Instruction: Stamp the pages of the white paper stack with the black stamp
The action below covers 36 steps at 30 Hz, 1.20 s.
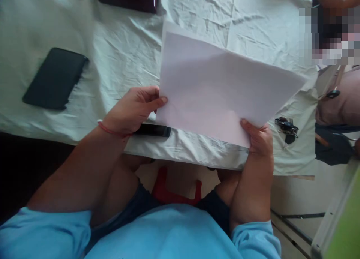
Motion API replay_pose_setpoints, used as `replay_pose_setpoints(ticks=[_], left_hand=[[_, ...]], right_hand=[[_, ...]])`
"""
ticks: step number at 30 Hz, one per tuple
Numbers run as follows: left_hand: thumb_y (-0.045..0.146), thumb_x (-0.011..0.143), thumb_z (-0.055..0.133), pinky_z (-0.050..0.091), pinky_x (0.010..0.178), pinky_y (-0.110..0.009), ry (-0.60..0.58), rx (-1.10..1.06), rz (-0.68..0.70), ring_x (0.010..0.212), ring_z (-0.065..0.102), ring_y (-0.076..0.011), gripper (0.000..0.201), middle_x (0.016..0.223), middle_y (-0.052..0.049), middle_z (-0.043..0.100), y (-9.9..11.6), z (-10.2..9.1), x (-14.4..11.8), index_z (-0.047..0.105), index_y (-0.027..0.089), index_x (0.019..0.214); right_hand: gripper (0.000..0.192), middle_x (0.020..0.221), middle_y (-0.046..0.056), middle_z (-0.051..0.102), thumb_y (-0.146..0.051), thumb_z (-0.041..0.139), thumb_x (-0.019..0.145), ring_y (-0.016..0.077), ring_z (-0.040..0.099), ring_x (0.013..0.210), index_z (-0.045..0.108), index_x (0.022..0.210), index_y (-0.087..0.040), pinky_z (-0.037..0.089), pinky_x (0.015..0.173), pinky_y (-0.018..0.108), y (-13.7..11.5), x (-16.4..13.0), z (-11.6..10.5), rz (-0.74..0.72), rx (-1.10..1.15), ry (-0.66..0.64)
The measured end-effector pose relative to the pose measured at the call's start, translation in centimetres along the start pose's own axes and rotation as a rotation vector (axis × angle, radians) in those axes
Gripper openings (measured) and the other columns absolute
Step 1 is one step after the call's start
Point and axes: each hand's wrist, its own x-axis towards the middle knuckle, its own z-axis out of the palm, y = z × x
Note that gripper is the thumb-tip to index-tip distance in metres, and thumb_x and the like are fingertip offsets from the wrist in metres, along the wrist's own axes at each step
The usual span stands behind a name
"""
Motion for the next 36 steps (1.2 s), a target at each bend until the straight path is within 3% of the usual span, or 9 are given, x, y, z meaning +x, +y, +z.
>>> replay_pose_setpoints(ticks=[4,9,11,15,18,22,25,31,36], left_hand=[[0.033,0.093,0.073,0.061,0.095,-0.039,0.030,-0.029,0.040,0.101,0.075,-0.0248,0.015,0.097,-0.006,0.079,0.1,0.1,-0.1,0.074,0.020,0.089],[0.030,0.092,0.072,0.061,0.109,-0.045,0.028,-0.091,0.091,0.122,0.075,-0.0272,0.028,0.115,-0.006,0.081,1.2,0.6,-0.6,0.076,0.022,0.118],[0.034,0.093,0.073,0.061,0.111,-0.045,0.070,-0.118,0.113,0.124,0.074,-0.0284,0.024,0.113,-0.005,0.082,1.3,0.7,-0.7,0.078,0.023,0.113],[0.040,0.097,0.072,0.062,0.107,-0.044,0.146,-0.138,0.096,0.120,0.075,-0.0282,0.019,0.107,-0.005,0.081,1.0,1.0,-0.5,0.077,0.022,0.101],[0.032,0.100,0.065,0.061,0.105,-0.040,0.158,-0.246,0.091,0.112,0.076,-0.0227,0.015,0.109,-0.005,0.081,0.8,1.1,-0.1,0.073,0.020,0.102],[0.017,0.089,0.073,0.056,0.074,-0.026,0.173,-0.229,-0.028,0.084,0.070,-0.0154,0.004,0.092,-0.003,0.077,0.7,0.9,0.4,0.071,0.019,0.092],[0.008,0.084,0.076,0.045,0.061,-0.022,0.151,-0.172,-0.105,0.067,0.058,-0.0107,0.010,0.078,0.000,0.069,0.9,0.8,0.5,0.072,0.017,0.082],[0.016,0.100,0.063,0.030,0.053,-0.024,0.197,-0.117,-0.153,0.052,0.037,-0.0089,0.041,0.056,0.004,0.046,1.3,1.3,0.5,0.055,0.019,0.061],[0.010,0.086,0.076,0.040,0.062,-0.021,0.109,-0.112,-0.094,0.066,0.052,-0.0094,0.015,0.075,0.001,0.064,1.3,1.3,0.3,0.068,0.015,0.075]], right_hand=[[0.051,0.101,0.004,0.081,-0.037,0.104,0.052,0.0185,0.075,0.093,0.079,0.093,-0.019,0.065,0.086,0.031,-0.1,-0.2,0.3,-0.013,-0.002,0.022],[0.048,0.096,0.002,0.078,-0.031,0.102,0.051,0.0180,0.073,0.100,0.077,0.089,-0.019,0.064,0.097,0.033,0.2,-0.6,0.5,-0.127,0.078,0.084],[0.048,0.097,0.001,0.078,-0.027,0.103,0.048,0.0166,0.072,0.099,0.077,0.088,-0.019,0.062,0.100,0.032,0.4,-0.6,0.4,-0.122,0.071,0.049],[0.042,0.098,0.003,0.080,-0.026,0.102,0.053,0.0153,0.074,0.100,0.078,0.087,-0.017,0.060,0.107,0.032,0.7,-0.4,0.6,-0.126,0.084,-0.076],[0.037,0.095,0.004,0.081,-0.028,0.101,0.059,0.0135,0.075,0.090,0.080,0.087,-0.016,0.063,0.095,0.028,0.6,0.0,1.0,-0.108,0.123,-0.084],[0.045,0.093,0.002,0.082,-0.031,0.104,0.054,0.0134,0.074,0.077,0.082,0.091,-0.018,0.066,0.076,0.027,0.5,0.8,1.1,0.006,0.161,-0.008],[0.051,0.091,0.001,0.082,-0.031,0.105,0.048,0.0130,0.075,0.075,0.082,0.091,-0.017,0.066,0.071,0.023,0.7,1.4,1.0,0.038,0.177,0.035],[0.053,0.093,0.003,0.083,-0.030,0.105,0.046,0.0139,0.075,0.072,0.082,0.092,-0.016,0.066,0.063,0.023,0.6,1.5,1.0,0.057,0.190,0.029],[0.051,0.091,0.003,0.082,-0.029,0.104,0.047,0.0132,0.074,0.069,0.080,0.091,-0.015,0.063,0.057,0.020,0.4,1.5,1.0,0.072,0.193,0.048]])
